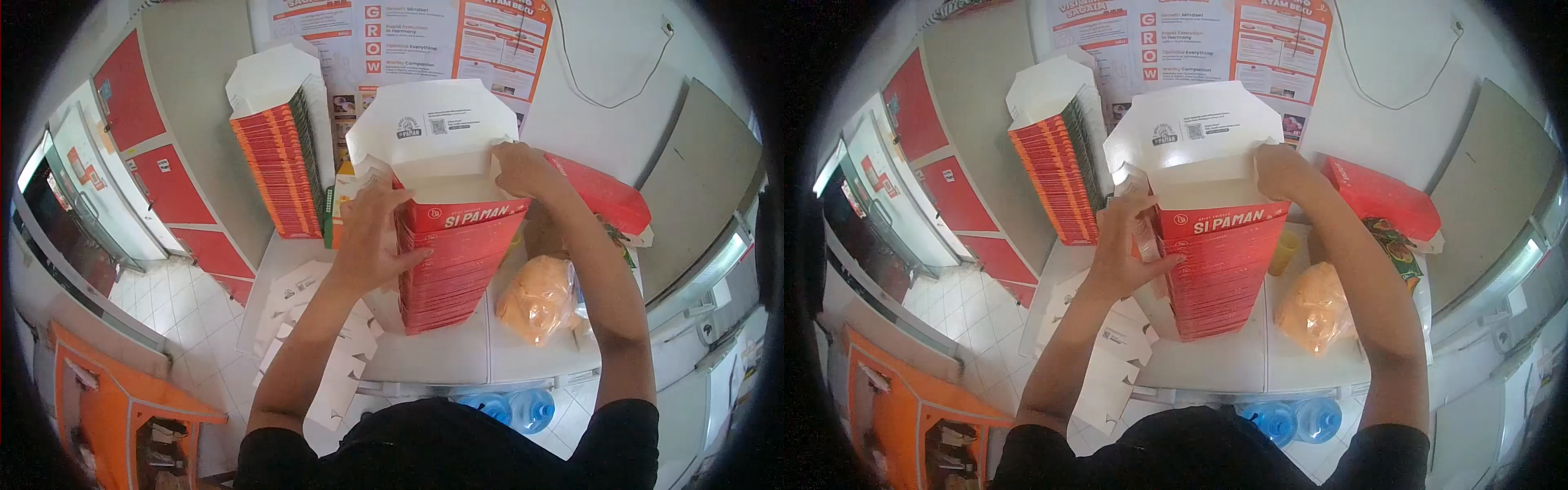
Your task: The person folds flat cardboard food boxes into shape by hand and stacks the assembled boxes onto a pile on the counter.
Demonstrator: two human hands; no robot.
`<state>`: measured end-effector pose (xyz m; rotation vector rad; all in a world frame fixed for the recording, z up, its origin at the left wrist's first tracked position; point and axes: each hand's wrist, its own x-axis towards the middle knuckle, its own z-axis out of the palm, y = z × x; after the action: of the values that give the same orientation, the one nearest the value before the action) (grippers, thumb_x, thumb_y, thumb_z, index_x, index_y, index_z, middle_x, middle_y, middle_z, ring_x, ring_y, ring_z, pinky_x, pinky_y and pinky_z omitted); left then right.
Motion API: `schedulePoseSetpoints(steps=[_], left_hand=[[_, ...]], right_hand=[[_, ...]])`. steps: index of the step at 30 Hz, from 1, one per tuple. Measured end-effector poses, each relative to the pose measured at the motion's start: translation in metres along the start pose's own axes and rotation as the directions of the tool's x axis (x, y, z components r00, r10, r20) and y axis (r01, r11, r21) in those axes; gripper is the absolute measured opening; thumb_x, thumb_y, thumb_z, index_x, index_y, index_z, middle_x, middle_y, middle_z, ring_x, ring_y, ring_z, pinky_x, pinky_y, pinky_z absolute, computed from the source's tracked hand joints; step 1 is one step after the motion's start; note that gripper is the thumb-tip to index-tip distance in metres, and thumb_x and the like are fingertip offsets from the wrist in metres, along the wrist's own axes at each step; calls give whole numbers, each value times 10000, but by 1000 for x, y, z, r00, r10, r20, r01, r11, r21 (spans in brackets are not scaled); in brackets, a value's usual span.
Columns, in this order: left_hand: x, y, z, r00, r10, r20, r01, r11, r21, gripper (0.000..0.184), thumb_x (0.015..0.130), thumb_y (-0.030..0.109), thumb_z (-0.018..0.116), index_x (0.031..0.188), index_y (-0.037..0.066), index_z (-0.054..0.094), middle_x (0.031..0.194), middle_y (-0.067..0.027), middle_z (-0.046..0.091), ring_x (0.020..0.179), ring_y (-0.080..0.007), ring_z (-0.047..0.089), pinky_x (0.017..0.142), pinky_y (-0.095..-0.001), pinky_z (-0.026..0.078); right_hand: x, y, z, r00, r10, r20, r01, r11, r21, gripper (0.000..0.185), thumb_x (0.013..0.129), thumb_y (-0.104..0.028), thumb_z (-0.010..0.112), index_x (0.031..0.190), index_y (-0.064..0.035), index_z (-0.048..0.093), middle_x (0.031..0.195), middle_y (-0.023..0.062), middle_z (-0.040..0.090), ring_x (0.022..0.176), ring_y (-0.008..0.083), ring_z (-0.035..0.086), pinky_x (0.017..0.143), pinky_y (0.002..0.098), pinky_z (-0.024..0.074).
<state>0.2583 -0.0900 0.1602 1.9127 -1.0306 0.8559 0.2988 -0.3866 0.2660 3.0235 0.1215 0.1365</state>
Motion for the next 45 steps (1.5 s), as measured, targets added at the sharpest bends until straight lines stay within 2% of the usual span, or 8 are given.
schedulePoseSetpoints(steps=[13,19,27,31,33,35,39,45], left_hand=[[-95,-10,13,940,-341,-20,336,934,-121,928,708,386,944,1443,105,451,1366,-196,488,1333,-435,433,1090,-587,368],[-315,21,8,-46,-876,480,437,415,798,1095,709,426,913,1555,87,306,1645,-325,158,1421,-690,203,1094,-770,307],[-407,-49,-39,323,-707,630,647,650,398,590,716,137,861,1241,11,624,1573,-356,335,1418,-502,417,1162,-513,400],[-419,-101,-37,578,-667,470,662,720,208,205,853,141,727,979,-19,709,1310,-337,625,1220,-475,618,1071,-479,484],[-375,-91,-43,545,-741,393,718,654,237,207,891,153,701,938,-48,695,1084,-262,721,1026,-365,708,921,-421,563],[-359,-101,-49,47,-856,515,986,122,112,201,941,169,667,988,-24,696,1036,-151,730,963,-253,715,841,-385,593],[-311,-68,-70,109,-814,570,826,-244,-507,215,1005,151,588,1156,12,652,1107,-85,708,987,-200,704,823,-380,616],[-286,-30,-90,353,-811,467,618,-173,-767,281,1044,169,564,1287,29,595,1196,-102,689,1056,-224,695,861,-395,614]], right_hand=[[10,9,38,950,-311,29,299,878,-374,317,990,-297,556,1104,-31,686,1071,264,699,1005,459,693,879,572,548],[-6,-1,25,952,-248,-177,198,945,-259,421,1061,-375,439,1069,-49,705,1050,253,697,915,473,698,832,588,554],[22,16,27,951,-52,-305,-6,982,-187,520,1023,-488,506,1076,0,678,1086,242,724,951,436,713,877,545,563],[-60,-68,-7,540,165,-826,77,967,244,314,955,-333,702,1082,-47,692,984,140,755,927,319,736,819,416,556],[-112,-125,-2,526,148,-838,290,894,340,202,894,-183,768,1024,-52,688,956,114,735,894,294,718,839,400,543],[-155,-174,33,674,-67,-736,519,752,406,170,843,-81,782,980,-58,684,937,100,704,864,299,685,810,382,524],[-176,-268,179,852,-439,-286,488,464,740,414,884,-297,748,1187,-36,643,1137,167,679,1085,385,631,963,548,449],[-180,-327,240,750,-326,-576,630,85,772,473,957,-289,679,1319,8,611,1278,222,662,1334,389,536,1147,489,378]])
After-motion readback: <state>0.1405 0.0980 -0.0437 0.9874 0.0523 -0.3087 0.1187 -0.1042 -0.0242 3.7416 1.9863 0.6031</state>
